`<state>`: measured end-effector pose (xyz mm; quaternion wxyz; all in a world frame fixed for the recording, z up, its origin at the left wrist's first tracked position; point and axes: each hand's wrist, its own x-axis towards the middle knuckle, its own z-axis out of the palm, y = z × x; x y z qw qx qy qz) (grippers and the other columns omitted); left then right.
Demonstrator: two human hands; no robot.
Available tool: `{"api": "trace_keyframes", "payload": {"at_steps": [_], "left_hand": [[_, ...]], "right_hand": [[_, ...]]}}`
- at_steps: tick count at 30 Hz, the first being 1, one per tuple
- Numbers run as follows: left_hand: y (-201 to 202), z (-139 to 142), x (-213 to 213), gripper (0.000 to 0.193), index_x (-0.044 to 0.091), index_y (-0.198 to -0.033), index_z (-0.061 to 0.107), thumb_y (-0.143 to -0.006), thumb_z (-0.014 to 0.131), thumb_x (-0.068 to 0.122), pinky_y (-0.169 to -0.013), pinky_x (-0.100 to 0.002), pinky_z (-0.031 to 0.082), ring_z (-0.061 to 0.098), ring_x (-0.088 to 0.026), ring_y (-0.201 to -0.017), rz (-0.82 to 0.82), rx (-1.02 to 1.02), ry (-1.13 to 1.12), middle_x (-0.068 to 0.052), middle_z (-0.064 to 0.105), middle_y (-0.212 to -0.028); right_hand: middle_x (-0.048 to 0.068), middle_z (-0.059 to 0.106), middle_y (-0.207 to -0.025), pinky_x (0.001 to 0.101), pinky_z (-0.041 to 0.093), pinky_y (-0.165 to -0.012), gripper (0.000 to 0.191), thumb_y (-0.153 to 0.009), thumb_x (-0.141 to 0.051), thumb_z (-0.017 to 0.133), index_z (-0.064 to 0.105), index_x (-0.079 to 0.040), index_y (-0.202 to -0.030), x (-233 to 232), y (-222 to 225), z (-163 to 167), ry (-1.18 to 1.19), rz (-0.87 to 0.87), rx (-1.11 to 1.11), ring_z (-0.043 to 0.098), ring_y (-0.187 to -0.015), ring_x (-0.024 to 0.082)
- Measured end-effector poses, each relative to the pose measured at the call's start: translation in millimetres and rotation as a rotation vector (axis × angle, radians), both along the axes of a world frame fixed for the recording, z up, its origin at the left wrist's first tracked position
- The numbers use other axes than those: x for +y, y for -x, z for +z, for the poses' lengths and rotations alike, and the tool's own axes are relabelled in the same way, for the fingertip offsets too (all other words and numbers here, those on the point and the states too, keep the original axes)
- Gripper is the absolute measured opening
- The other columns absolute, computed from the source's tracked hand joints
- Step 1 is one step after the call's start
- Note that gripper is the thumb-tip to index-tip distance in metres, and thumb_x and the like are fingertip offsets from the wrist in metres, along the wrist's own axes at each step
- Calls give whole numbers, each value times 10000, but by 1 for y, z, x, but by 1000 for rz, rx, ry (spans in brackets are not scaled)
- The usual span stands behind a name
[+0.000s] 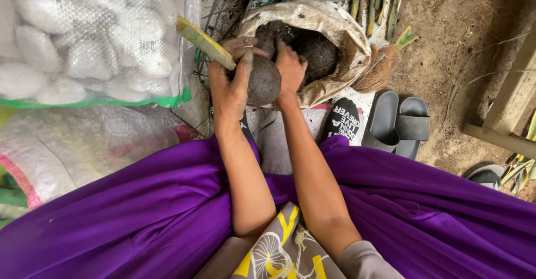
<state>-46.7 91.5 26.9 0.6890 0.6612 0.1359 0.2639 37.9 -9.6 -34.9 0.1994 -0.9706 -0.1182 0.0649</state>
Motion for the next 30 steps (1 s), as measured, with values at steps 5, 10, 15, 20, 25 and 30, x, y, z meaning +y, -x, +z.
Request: {"api": "trace_keyframes", "payload": {"at_steps": [5,10,15,20,25,30], "left_hand": [[1,0,1,293,-9,-1229,647,-989,670,159,-747,-278,462,548,-121,-749,-58,223,346,-77,764,-943],[-11,-12,-13,292,1,-1191,668,-992,713,210,-871,-299,558,687,-132,-891,-96,367,138,-84,772,-977],[-27,-33,-37,349,22,-1157,746,-919,829,263,-1033,-397,386,563,-236,-1280,-238,441,-44,-146,645,-1428],[-35,-48,-60,872,89,-1501,503,-779,865,420,-1114,-407,474,620,-271,-1290,-412,465,294,-134,663,-1377],[-28,-52,-54,909,95,-1537,462,-796,856,444,-1102,-421,509,629,-296,-1289,-444,474,258,-147,651,-1391],[-25,-55,-48,893,111,-1524,444,-785,833,428,-1065,-396,523,660,-272,-1239,-422,579,265,-131,673,-1352]], "right_hand": [[220,660,-1183,444,529,-993,773,-778,-425,889,602,-3,-1358,-53,-1,-2,-379,-40,134,664,-1103,362],[246,650,-1299,424,539,-1061,764,-813,-366,909,591,29,-1384,-104,-8,4,-545,-144,180,668,-1199,352],[272,581,-1427,434,531,-1096,954,-808,-428,851,393,56,-1491,-134,-11,3,-995,-411,464,620,-1299,355],[226,467,-1533,474,427,-1145,967,-883,-565,700,323,12,-1561,-127,-11,-9,-1343,-556,558,493,-1402,343],[346,484,-1496,541,447,-1158,972,-861,-544,752,395,109,-1487,-110,-9,-10,-1403,-531,544,511,-1372,441],[270,534,-1494,416,375,-1108,862,-960,-453,708,398,111,-1533,-100,-8,-13,-1208,-506,486,515,-1387,288]]}}
